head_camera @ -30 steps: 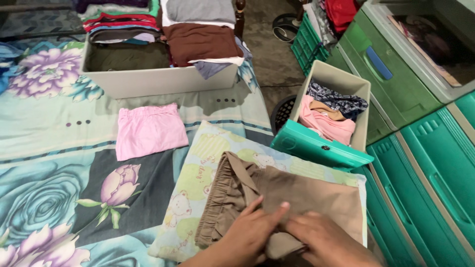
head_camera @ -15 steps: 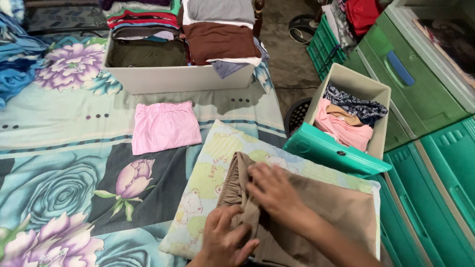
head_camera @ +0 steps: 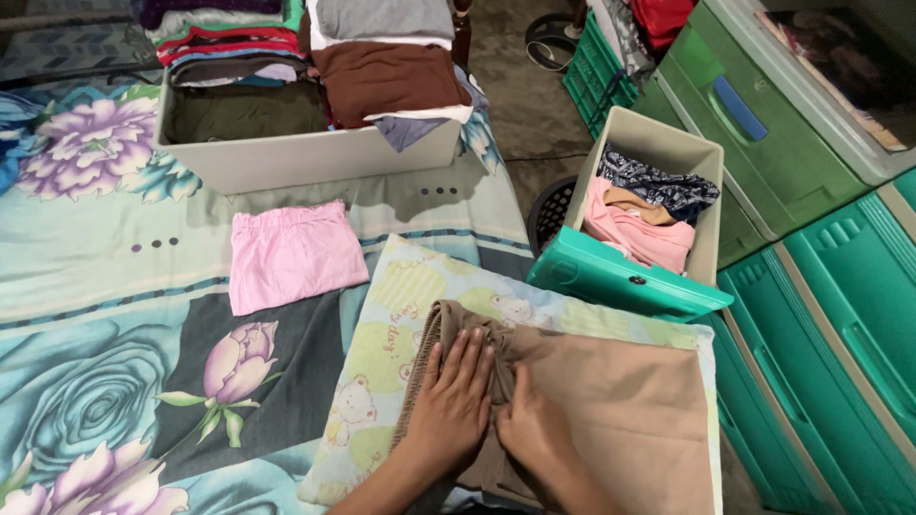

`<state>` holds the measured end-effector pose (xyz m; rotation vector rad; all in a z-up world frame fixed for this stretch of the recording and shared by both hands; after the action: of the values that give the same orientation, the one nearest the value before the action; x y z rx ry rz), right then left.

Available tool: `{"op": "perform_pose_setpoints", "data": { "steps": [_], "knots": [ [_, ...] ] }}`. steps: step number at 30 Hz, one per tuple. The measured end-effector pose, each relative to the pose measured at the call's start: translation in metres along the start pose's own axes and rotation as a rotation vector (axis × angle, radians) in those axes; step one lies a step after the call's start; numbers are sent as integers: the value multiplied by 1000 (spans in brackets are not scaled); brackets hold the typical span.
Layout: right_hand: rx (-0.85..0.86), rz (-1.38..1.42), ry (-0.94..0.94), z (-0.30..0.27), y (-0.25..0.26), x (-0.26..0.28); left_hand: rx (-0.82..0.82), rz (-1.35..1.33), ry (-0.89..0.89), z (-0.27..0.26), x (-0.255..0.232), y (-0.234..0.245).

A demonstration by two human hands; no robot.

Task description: The person takes various items of clothing from a bed and drawers, folds them by hand, and organizes them into a storage unit.

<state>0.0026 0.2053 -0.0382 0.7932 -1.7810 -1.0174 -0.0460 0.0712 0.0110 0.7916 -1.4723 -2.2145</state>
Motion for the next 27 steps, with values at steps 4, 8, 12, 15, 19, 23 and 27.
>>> {"op": "perform_pose_setpoints", "data": {
  "steps": [4,8,12,15,19,23,27],
  "knots": [
    [117,772,-62,10,3,-49,42,-152,3,4,-1,6],
    [-59,1140,98,-18,44,-50,55,-151,27,8,-3,13],
    [-203,896,263,-23,70,10,28,-41,0,9,-3,23],
    [-50,646,21,-19,67,35,81,-167,18,6,10,24],
    [129,359,-148,-20,37,48,-64,-293,-48,-2,21,36],
    [-116,479,457,-15,34,42,-30,-315,6,4,10,42],
    [-191,387,-152,-41,62,-90,-105,-251,39,14,-12,62]
  ]
}}
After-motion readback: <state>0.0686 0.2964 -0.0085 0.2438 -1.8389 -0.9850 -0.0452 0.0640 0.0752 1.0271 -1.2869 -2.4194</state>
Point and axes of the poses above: each hand's wrist, its own z-axis towards the middle knuckle, its own y-axis out of the back of the hand, x = y × z, the point moved 7 cm from there along z, towards the middle knuckle, and after that the axes turned 3 degrees about x, right-handed, at the moved point
